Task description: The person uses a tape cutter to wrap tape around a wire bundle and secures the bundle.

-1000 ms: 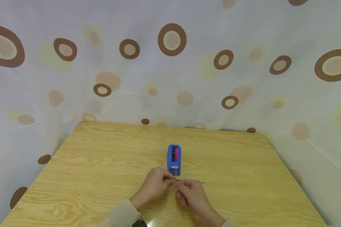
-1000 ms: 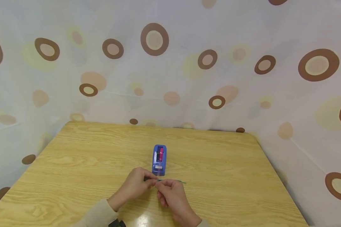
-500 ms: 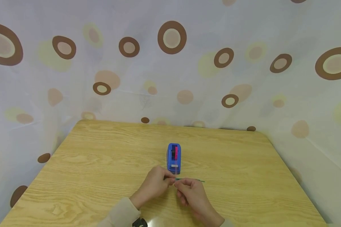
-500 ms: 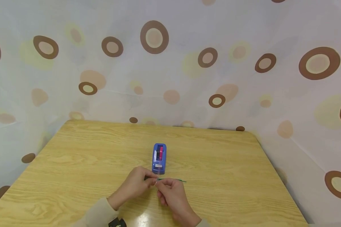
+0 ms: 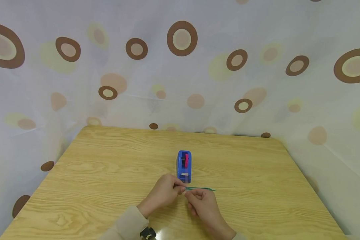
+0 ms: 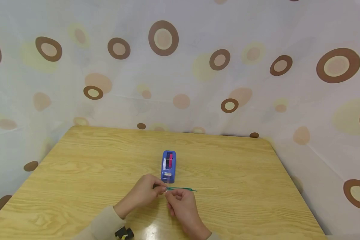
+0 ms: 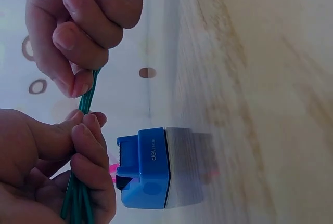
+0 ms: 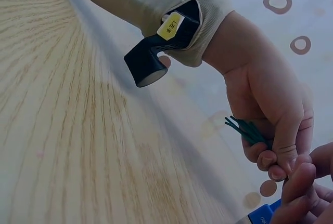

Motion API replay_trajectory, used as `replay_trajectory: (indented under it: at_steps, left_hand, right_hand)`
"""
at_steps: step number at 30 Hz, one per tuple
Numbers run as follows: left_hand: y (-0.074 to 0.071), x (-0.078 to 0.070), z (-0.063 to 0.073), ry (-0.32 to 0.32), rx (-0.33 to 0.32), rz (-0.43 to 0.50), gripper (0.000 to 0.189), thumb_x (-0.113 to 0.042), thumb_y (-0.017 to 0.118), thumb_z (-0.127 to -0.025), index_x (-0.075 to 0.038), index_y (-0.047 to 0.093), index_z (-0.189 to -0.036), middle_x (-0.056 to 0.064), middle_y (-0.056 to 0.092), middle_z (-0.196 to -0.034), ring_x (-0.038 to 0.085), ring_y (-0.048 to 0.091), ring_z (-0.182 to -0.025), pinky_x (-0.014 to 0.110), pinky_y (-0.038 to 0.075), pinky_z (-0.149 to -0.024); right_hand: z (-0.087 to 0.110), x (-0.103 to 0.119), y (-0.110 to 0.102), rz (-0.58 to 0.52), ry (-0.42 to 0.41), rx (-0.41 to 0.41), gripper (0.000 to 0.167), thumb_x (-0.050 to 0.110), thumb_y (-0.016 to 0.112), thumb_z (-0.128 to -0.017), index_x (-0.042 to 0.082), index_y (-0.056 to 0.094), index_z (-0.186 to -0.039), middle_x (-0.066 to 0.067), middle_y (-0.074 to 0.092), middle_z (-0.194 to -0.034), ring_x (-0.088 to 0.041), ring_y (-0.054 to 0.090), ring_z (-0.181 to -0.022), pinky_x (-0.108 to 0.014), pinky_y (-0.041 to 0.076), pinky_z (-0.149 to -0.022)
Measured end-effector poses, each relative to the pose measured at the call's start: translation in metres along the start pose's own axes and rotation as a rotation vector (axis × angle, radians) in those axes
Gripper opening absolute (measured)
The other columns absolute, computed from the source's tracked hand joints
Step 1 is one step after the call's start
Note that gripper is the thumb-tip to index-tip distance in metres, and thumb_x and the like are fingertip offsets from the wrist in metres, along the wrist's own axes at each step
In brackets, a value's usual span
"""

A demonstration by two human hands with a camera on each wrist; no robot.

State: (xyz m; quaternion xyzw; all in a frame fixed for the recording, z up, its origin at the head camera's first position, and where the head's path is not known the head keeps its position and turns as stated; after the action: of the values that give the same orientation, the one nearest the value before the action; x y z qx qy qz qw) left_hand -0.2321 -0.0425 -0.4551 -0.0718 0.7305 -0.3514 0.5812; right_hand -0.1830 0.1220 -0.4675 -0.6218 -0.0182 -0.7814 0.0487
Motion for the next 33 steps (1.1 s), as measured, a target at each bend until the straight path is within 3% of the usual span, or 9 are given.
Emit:
replay_trajectory:
  at_steps: [8,17,24,33]
  left_hand:
    - [-0.0022,-0.0005,-0.0016,-0.012,0.016,-0.011,0.01,-0.006,0.07,-0.091,-0.005,0.079,-0.087,-0.006,0.06,-0.072,0.007,0.049,-0.061,0.021,0.04,-0.052]
    - [-0.0051,0.0007,-0.0011,-0.082,0.067,0.098,0.014,-0.003,0.066,-0.093,-0.005,0.077,-0.084,-0.003,0.062,-0.075,0.011,0.052,-0.063,0.023,0.042,-0.053]
    - [-0.0035,0.0045,-0.0015,-0.092,0.065,0.154,0.014,-0.003,0.066,-0.093,-0.005,0.077,-0.084,-0.003,0.061,-0.073,0.01,0.051,-0.06,0.022,0.039,-0.051]
    - [-0.0046,0.004,-0.0022,-0.107,0.059,0.151,0.016,-0.006,0.066,-0.092,-0.008,0.077,-0.08,-0.003,0.06,-0.074,0.011,0.049,-0.064,0.024,0.038,-0.054]
  right_hand:
    - [0.0003,0.001,0.0029,0.068,-0.008,-0.043,0.028,0.019,0.067,-0.095,-0.009,0.068,-0.099,-0.001,0.058,-0.061,-0.008,0.046,-0.046,-0.018,0.038,-0.044]
    - [0.0002,0.0004,0.0019,0.119,0.014,-0.042,0.028,0.021,0.067,-0.096,-0.006,0.07,-0.102,-0.002,0.058,-0.062,-0.009,0.047,-0.047,-0.018,0.038,-0.044]
    - [-0.0016,-0.0028,0.0006,0.136,0.003,-0.035,0.027,0.021,0.066,-0.096,-0.005,0.07,-0.101,-0.001,0.058,-0.061,-0.009,0.047,-0.047,-0.019,0.038,-0.044]
    - [-0.005,-0.0043,0.0008,0.122,-0.007,-0.019,0.026,0.019,0.065,-0.095,-0.006,0.07,-0.1,0.0,0.057,-0.06,-0.008,0.047,-0.046,-0.018,0.038,-0.044]
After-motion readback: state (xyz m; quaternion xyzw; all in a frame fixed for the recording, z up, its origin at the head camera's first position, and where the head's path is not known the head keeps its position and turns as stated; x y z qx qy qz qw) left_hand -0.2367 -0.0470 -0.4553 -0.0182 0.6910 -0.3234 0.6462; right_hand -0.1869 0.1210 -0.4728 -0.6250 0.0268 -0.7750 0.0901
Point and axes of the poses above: each hand's wrist, its own z-axis away from the middle knuckle, its own y-axis out of the palm, x = y × z, the point moved 1 cm from there along -z, towards the middle knuckle
